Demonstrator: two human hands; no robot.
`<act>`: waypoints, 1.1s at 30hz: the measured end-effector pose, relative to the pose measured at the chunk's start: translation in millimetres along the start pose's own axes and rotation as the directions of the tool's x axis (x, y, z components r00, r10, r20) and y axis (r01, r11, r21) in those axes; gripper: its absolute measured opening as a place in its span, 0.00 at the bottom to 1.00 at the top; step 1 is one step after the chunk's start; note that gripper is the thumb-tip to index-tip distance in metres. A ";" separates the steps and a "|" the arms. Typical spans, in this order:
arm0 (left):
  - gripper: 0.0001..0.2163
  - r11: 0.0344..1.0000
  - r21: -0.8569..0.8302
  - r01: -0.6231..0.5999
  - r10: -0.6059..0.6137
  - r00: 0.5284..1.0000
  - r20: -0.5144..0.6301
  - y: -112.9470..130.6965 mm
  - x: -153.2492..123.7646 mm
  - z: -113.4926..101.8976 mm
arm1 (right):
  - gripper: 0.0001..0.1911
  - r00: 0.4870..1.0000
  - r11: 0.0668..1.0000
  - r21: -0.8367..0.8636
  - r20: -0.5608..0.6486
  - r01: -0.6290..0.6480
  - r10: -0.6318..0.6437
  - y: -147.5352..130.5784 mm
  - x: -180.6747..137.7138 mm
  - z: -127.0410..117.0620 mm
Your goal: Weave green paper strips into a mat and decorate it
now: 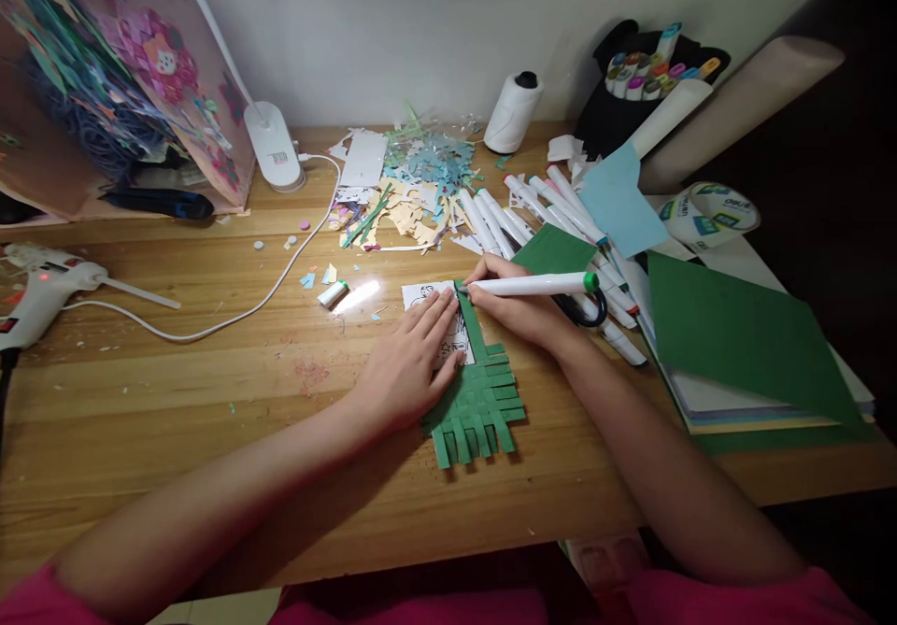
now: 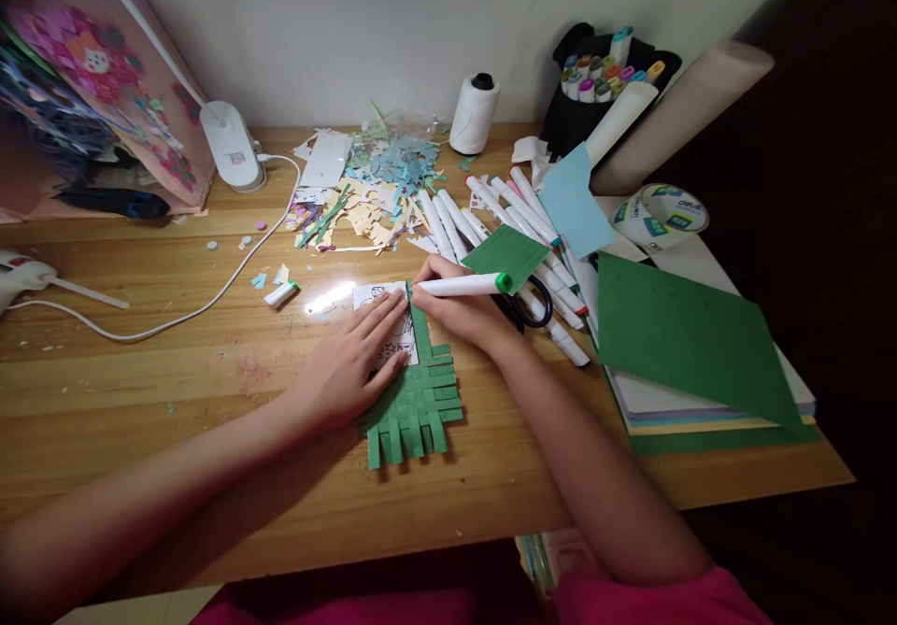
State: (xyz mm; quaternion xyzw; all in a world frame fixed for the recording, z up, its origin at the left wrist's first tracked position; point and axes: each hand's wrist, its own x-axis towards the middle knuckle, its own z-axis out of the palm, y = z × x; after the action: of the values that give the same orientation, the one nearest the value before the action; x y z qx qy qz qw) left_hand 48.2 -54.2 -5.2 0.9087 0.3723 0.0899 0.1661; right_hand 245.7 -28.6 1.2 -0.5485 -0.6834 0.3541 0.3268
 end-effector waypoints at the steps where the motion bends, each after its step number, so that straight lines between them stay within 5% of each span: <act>1: 0.27 1.000 -0.002 0.003 -0.003 1.000 -0.001 -0.1 0.1 -0.1 | 0.06 1.000 1.000 0.006 0.014 -0.006 0.006 -0.1 0.1 -0.8; 8: 0.27 1.000 -0.012 0.006 -0.006 1.000 0.008 -0.2 0.9 -0.7 | 0.03 0.971 0.992 0.068 0.222 -0.111 0.093 -5.3 -2.4 -10.7; 19: 0.27 1.000 -0.001 0.005 -0.005 1.000 0.015 0.0 0.8 -0.4 | 0.03 0.793 0.986 0.097 0.608 -0.134 0.048 -15.9 -11.1 -25.0; 33: 0.27 1.000 -0.002 0.008 -0.008 1.000 0.007 0.1 0.9 -1.3 | 0.03 0.741 0.989 0.062 0.669 -0.134 0.058 -12.0 -11.9 -25.2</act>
State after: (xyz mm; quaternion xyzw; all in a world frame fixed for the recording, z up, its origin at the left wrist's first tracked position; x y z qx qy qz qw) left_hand 48.5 -53.3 -3.9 0.9074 0.3750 0.0863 0.1686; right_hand 262.7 -38.9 24.1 -0.4028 -0.7057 0.5784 0.0720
